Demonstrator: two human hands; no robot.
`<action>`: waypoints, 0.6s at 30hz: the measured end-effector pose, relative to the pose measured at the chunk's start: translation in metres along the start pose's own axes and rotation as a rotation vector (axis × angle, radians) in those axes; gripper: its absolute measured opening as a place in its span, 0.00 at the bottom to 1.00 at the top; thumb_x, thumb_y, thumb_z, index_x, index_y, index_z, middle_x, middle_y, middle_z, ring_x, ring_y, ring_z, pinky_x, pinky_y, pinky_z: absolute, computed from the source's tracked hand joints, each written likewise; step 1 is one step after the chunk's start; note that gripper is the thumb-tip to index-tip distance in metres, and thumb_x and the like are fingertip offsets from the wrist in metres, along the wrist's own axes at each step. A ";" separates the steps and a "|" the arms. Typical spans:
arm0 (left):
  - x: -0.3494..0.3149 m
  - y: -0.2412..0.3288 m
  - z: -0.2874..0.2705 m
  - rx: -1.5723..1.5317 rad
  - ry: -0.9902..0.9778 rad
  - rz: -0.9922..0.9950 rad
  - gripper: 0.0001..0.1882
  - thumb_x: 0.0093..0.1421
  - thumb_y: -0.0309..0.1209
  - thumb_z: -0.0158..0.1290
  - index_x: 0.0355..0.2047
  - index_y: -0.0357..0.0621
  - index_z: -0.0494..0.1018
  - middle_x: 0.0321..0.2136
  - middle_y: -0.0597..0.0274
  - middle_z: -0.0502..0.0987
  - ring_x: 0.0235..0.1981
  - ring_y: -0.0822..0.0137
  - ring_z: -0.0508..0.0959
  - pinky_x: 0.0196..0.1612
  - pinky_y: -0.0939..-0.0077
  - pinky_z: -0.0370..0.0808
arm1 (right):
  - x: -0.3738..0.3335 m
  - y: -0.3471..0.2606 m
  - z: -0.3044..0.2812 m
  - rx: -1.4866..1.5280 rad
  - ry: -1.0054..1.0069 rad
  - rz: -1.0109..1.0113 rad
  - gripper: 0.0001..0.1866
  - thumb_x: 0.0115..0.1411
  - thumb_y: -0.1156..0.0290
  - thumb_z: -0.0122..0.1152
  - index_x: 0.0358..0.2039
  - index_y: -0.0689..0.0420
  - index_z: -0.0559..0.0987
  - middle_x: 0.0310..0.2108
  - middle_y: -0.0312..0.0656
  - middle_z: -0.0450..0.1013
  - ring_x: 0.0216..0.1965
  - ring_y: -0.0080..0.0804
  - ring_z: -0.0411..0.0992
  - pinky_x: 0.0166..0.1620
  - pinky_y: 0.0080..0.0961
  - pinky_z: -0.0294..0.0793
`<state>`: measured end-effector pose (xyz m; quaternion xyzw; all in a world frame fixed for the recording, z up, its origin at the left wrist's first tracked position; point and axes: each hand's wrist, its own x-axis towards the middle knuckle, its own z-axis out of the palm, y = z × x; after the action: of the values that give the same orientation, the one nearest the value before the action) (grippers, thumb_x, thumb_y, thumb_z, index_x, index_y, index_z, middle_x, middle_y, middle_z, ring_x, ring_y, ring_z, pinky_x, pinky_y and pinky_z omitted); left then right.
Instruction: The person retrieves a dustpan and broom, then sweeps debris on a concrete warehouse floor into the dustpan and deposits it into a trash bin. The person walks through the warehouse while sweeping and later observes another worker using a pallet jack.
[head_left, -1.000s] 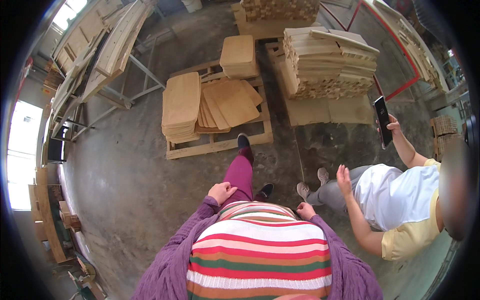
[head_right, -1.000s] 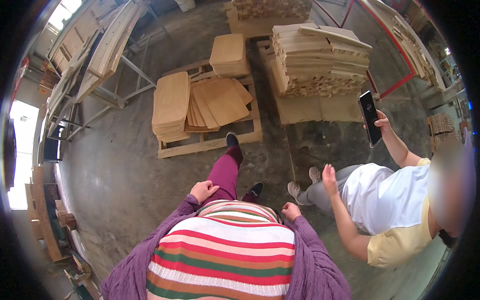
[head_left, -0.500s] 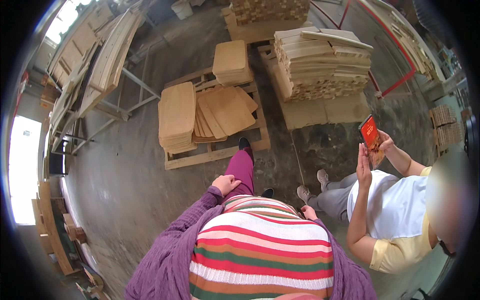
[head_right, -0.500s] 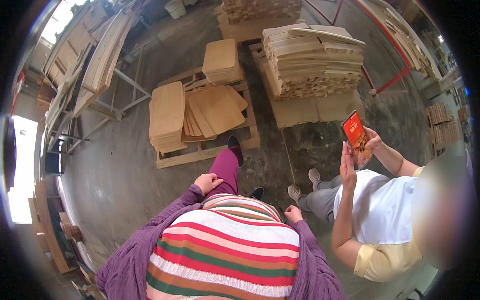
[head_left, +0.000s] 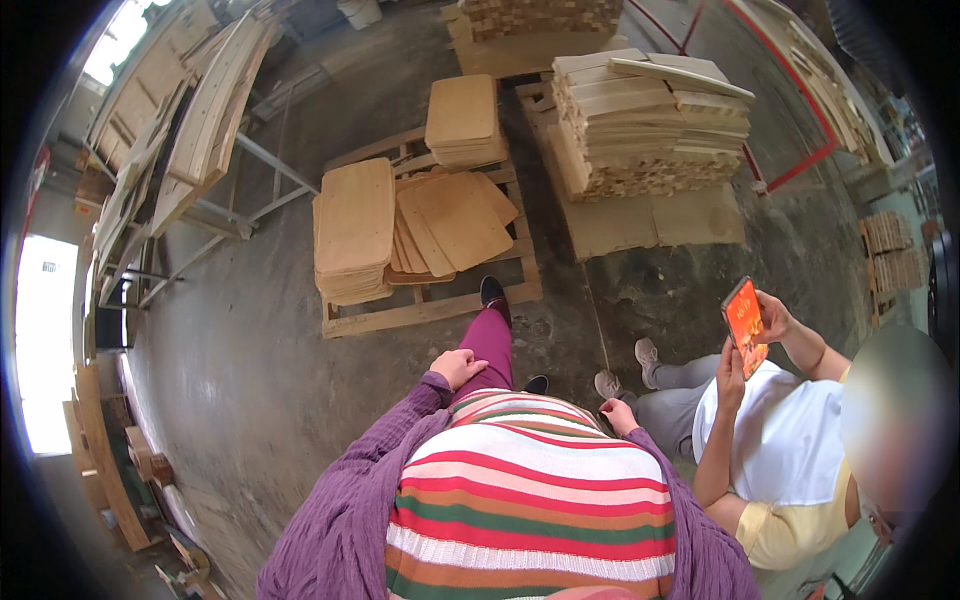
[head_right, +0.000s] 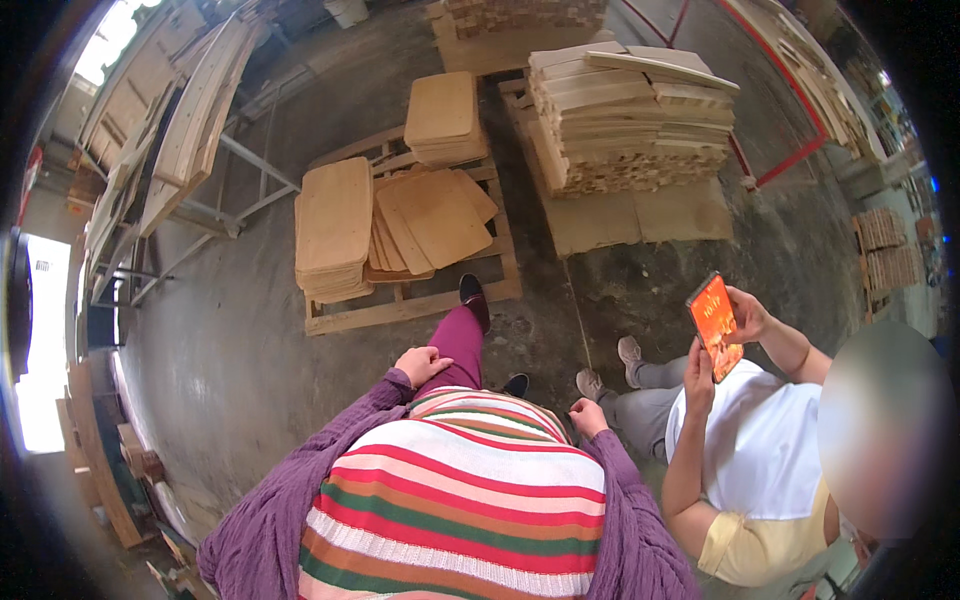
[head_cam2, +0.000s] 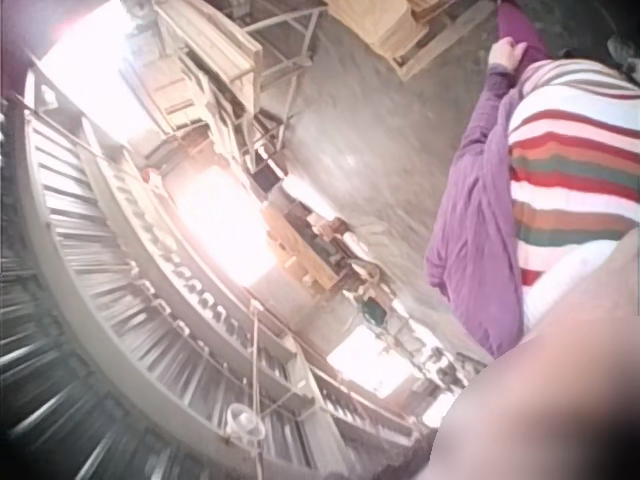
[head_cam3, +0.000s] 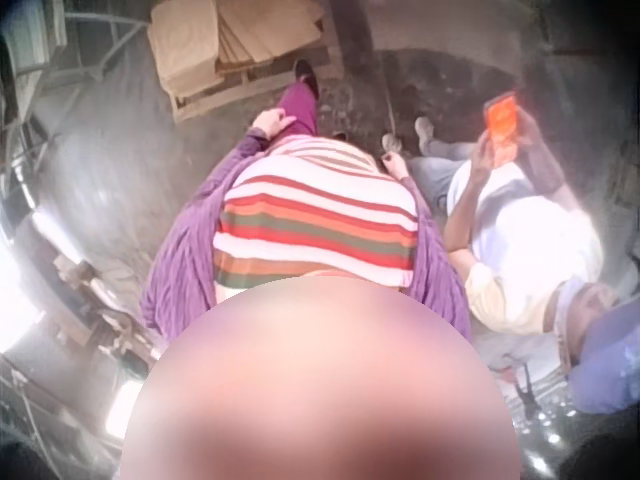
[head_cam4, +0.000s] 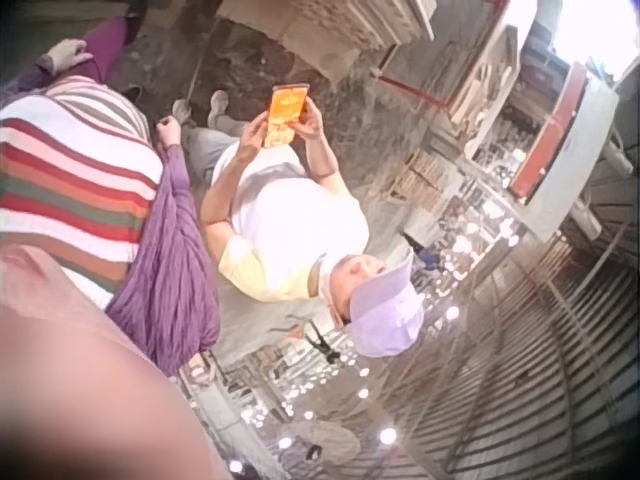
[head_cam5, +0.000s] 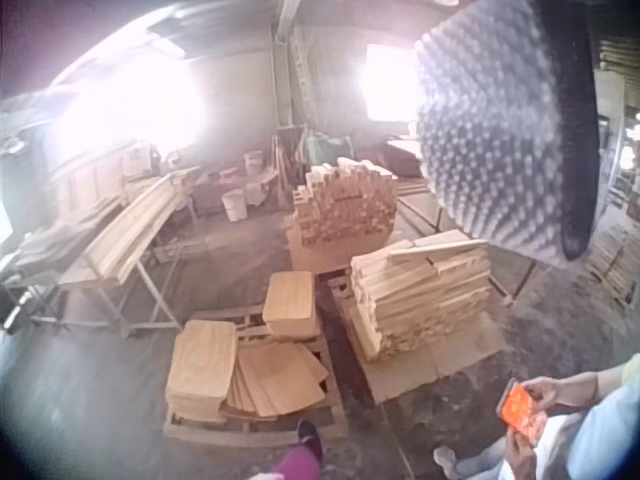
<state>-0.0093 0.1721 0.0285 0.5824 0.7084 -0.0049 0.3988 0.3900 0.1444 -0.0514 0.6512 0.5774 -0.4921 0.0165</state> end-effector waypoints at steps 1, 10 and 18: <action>-0.002 -0.001 0.005 -0.003 -0.016 -0.007 0.23 0.51 0.52 0.48 0.24 0.41 0.73 0.25 0.48 0.75 0.30 0.50 0.75 0.34 0.62 0.70 | -0.001 -0.001 0.000 -0.016 -0.009 -0.012 0.08 0.42 0.70 0.56 0.24 0.60 0.76 0.25 0.47 0.73 0.29 0.37 0.72 0.34 0.29 0.71; -0.013 0.003 0.019 -0.049 0.024 0.030 0.23 0.50 0.51 0.49 0.21 0.41 0.70 0.21 0.50 0.74 0.27 0.52 0.74 0.31 0.63 0.69 | 0.001 0.041 0.010 -0.043 0.066 -0.120 0.08 0.42 0.70 0.56 0.24 0.60 0.75 0.26 0.48 0.73 0.31 0.40 0.72 0.35 0.30 0.70; -0.039 0.003 0.030 -0.017 0.073 0.003 0.22 0.50 0.50 0.50 0.20 0.40 0.70 0.21 0.50 0.74 0.26 0.52 0.74 0.30 0.63 0.69 | -0.035 0.046 0.018 -0.059 0.016 0.015 0.08 0.44 0.70 0.55 0.25 0.59 0.75 0.26 0.47 0.73 0.32 0.40 0.72 0.36 0.31 0.70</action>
<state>0.0102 0.1273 0.0322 0.5799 0.7216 0.0231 0.3776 0.4194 0.0924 -0.0625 0.6586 0.5869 -0.4697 0.0348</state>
